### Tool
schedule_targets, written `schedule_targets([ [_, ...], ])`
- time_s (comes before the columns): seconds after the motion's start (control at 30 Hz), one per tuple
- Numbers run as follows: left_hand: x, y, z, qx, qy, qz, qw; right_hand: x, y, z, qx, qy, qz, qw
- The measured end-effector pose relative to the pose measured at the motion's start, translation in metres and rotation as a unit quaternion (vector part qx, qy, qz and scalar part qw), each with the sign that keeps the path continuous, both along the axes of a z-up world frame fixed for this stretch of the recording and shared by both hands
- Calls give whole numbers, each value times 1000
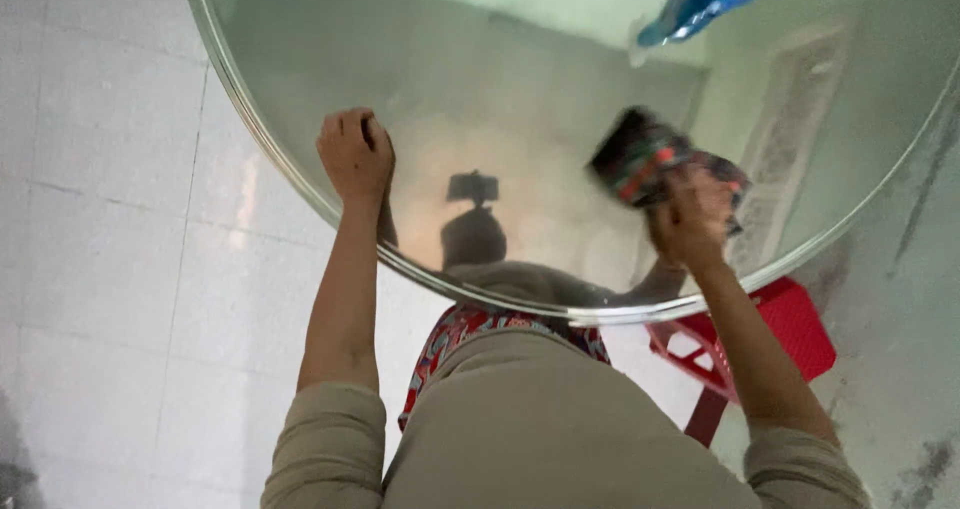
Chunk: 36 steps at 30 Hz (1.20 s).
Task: The person wipes the surface of a round glass table using a patterned cloth. A blue spray bottle sits on the table, but the person does not use it during the clip. The person wipes the table in circular and back-and-forth motions.
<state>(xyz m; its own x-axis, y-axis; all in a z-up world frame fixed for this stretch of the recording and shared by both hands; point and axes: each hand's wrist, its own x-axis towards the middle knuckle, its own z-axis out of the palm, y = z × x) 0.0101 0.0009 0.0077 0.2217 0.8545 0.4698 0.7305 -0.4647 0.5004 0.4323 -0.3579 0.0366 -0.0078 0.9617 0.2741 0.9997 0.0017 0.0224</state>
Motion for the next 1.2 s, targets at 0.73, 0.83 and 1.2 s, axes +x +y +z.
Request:
schedule_targets([
  [0.73,1,-1,-10,-31,20,23,999,-143,162,-34,13,102,165,981],
  [0.83,2,-2,-19,-12,22,40,999,-76,161,1,0,128,203,971],
  [1.2,6,0,-16,-6,33,56,998,-4,296,-46,6,17,-229,973],
])
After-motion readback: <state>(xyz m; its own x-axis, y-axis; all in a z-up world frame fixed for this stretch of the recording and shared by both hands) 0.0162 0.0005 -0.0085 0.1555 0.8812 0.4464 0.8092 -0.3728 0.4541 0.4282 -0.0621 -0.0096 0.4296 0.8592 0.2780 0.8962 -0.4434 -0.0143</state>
